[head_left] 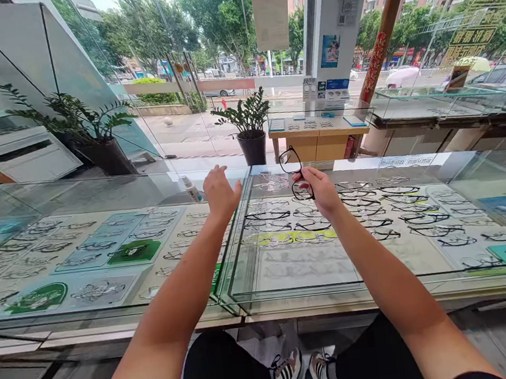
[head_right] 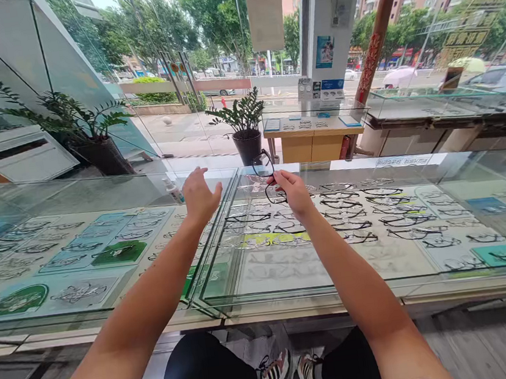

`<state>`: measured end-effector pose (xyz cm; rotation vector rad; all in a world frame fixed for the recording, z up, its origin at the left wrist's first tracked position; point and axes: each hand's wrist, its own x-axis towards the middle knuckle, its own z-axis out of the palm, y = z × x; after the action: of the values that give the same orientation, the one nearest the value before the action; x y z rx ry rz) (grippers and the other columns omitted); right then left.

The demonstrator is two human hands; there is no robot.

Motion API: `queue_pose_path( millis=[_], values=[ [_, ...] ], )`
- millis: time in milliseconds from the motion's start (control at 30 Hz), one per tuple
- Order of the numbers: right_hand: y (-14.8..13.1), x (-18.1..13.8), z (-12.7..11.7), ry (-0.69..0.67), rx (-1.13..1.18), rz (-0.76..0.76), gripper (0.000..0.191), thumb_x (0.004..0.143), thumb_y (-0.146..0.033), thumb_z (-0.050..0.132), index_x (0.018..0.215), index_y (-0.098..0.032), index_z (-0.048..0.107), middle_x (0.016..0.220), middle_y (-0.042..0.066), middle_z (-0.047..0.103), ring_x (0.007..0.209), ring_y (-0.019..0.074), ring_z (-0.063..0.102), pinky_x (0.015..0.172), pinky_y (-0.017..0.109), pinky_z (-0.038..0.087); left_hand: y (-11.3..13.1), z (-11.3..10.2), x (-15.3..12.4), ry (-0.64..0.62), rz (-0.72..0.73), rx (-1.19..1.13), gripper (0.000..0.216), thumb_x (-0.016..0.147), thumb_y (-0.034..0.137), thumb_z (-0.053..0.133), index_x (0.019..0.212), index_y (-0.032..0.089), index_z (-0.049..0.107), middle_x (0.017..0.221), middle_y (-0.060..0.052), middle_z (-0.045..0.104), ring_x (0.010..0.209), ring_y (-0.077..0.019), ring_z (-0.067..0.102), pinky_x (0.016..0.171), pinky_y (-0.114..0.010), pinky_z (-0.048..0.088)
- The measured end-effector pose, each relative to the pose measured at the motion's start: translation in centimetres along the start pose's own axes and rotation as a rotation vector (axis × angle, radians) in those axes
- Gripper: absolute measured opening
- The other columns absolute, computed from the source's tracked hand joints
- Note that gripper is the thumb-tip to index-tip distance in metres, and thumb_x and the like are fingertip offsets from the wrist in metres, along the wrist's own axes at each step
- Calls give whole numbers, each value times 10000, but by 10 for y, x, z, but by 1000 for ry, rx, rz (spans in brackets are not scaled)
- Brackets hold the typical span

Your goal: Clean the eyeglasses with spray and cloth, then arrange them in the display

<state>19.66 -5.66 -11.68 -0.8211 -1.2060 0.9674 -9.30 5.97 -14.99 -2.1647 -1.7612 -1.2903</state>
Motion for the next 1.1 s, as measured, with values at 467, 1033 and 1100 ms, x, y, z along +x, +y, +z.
queue_pose_path(
  millis=[467,1033,1100],
  values=[
    [-10,-9,-2,-267,-393,-111,531,996,-704,697,793,-221,786,773,41,699,768,200,533,741,351,434,69,-10,-33,108,724,-233,875,985,547,797,1749,225,518,1653,-211,691,1556,-422,638,1294,-613,495],
    [-6,12,-36,227,-251,-232,412,1013,-677,660,993,-266,690,781,3,665,773,200,639,801,375,562,67,-16,-29,377,635,-233,714,957,651,858,1505,231,674,1441,-180,821,1311,-382,757,1163,-577,546],
    [-2,14,-39,210,-268,-213,563,991,-840,618,920,-282,611,733,-22,582,694,183,545,703,352,504,68,-18,-27,457,628,-248,716,943,683,854,1476,246,660,1428,-178,822,1324,-385,753,1164,-592,548]
  ],
)
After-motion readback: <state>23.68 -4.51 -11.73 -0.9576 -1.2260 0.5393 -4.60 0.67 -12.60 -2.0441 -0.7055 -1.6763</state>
